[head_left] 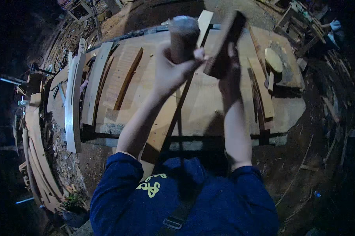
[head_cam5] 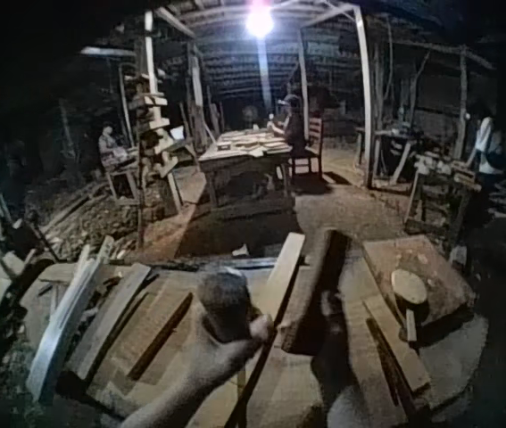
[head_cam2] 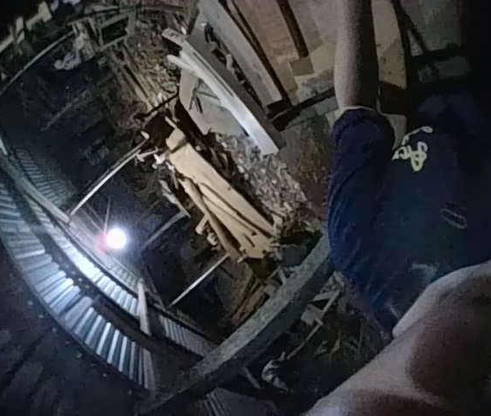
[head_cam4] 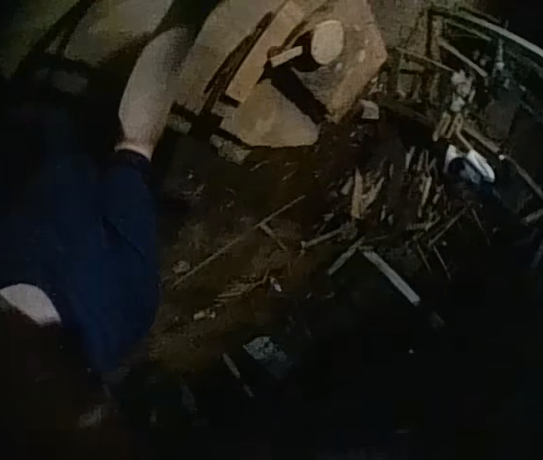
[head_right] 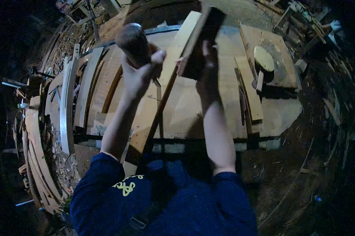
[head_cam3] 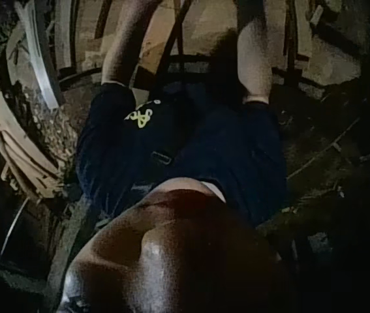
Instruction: Chiseling a mortise or groove into a piece of wood using a mallet and chisel.
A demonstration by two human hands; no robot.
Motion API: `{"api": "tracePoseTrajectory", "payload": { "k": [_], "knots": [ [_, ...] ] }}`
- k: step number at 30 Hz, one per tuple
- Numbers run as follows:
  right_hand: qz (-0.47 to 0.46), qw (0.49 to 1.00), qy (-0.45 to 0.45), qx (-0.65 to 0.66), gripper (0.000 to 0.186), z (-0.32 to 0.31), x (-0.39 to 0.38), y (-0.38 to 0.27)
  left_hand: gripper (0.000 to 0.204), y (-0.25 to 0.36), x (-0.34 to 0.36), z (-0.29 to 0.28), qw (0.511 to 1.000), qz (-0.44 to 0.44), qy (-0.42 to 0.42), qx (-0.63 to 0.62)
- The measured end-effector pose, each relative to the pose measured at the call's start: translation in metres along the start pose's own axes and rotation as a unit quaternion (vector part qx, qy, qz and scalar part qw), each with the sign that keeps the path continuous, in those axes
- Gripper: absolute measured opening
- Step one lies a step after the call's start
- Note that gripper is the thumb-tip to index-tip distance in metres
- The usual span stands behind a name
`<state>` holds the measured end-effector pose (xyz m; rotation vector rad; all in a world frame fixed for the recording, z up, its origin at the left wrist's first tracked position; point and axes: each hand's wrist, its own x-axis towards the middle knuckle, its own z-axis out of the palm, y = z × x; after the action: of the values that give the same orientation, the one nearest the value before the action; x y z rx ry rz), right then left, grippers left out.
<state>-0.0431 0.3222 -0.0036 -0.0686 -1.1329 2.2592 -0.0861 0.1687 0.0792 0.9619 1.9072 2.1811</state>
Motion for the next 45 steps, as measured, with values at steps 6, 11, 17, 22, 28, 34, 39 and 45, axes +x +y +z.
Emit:
{"api": "tracePoseTrajectory", "payload": {
  "k": [6,11,17,22,28,34,39,45],
  "knots": [
    [-0.104,0.953,-0.008,-0.285,0.047,0.027,-0.055,-0.135,0.015,0.004,-0.011,0.003,0.997,0.034,-0.028,0.063],
    [-0.353,0.752,-0.002,-0.556,0.041,0.053,-0.098,-0.192,0.021,-0.001,-0.020,-0.001,0.983,0.159,-0.049,0.075],
    [-0.273,0.769,-0.008,-0.578,0.058,0.081,-0.149,-0.205,0.024,-0.009,-0.041,-0.008,0.958,0.206,-0.185,0.078],
    [-0.283,0.814,0.041,-0.505,0.064,0.072,-0.183,-0.174,0.023,-0.016,-0.051,-0.007,0.957,0.229,-0.165,0.070],
    [-0.254,0.836,-0.164,-0.458,0.057,0.054,-0.187,-0.186,0.025,-0.019,-0.045,-0.007,0.966,0.220,-0.133,0.032],
    [-0.284,0.515,0.000,-0.809,0.064,0.059,-0.210,-0.152,0.027,-0.016,-0.042,-0.010,0.963,0.212,-0.152,0.061],
    [-0.311,0.848,-0.026,-0.428,0.047,0.073,-0.197,-0.140,0.020,-0.017,-0.045,-0.011,0.956,0.244,-0.156,0.045],
    [-0.278,0.533,0.061,-0.797,0.068,0.069,-0.192,-0.142,0.027,-0.018,-0.045,-0.008,0.956,0.235,-0.162,0.070]
  ]
}}
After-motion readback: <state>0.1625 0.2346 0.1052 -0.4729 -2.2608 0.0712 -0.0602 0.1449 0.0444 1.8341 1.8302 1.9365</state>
